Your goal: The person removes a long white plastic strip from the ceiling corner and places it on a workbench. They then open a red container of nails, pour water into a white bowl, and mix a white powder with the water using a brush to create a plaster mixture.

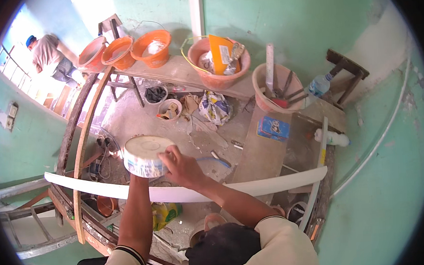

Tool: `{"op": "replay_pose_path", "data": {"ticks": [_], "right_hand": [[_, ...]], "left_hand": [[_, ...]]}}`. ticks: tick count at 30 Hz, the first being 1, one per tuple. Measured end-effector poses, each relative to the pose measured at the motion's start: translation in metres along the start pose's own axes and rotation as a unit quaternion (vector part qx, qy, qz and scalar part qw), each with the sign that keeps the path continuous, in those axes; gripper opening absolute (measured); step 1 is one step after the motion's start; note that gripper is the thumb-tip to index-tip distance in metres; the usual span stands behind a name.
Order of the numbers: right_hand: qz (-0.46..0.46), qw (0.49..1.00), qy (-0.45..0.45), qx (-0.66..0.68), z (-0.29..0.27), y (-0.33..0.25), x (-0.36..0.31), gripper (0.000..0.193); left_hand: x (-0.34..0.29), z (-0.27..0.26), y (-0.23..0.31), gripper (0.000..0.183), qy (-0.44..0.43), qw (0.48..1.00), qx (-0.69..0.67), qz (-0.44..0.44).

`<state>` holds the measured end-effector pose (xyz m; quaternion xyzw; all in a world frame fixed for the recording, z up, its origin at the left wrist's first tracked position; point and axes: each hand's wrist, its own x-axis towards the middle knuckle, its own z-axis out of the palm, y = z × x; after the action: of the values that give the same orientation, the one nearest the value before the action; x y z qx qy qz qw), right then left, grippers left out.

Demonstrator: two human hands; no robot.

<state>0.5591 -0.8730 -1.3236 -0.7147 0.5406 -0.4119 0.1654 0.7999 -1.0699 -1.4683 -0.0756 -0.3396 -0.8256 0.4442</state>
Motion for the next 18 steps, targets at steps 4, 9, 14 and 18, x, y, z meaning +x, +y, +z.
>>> {"op": "replay_pose_path", "data": {"ticks": [4, 9, 14, 18], "right_hand": [[0.090, 0.939, 0.309, -0.119, -0.075, 0.034, -0.032, 0.066], [0.043, 0.993, -0.041, -0.105, -0.022, 0.025, -0.063, 0.062], [0.033, 0.985, 0.136, -0.101, -0.038, 0.023, -0.062, 0.057], [0.012, 0.996, 0.047, -0.076, 0.003, 0.010, -0.076, 0.064]], "left_hand": [[0.027, 0.095, -0.104, 0.072, 0.576, 0.815, -0.056, -0.016], [-0.007, 0.089, -0.111, 0.070, 0.110, 0.992, 0.050, 0.026], [0.007, 0.065, -0.094, 0.080, 0.394, 0.917, -0.049, -0.033], [-0.021, 0.049, -0.079, 0.072, 0.219, 0.975, 0.036, -0.012]]}}
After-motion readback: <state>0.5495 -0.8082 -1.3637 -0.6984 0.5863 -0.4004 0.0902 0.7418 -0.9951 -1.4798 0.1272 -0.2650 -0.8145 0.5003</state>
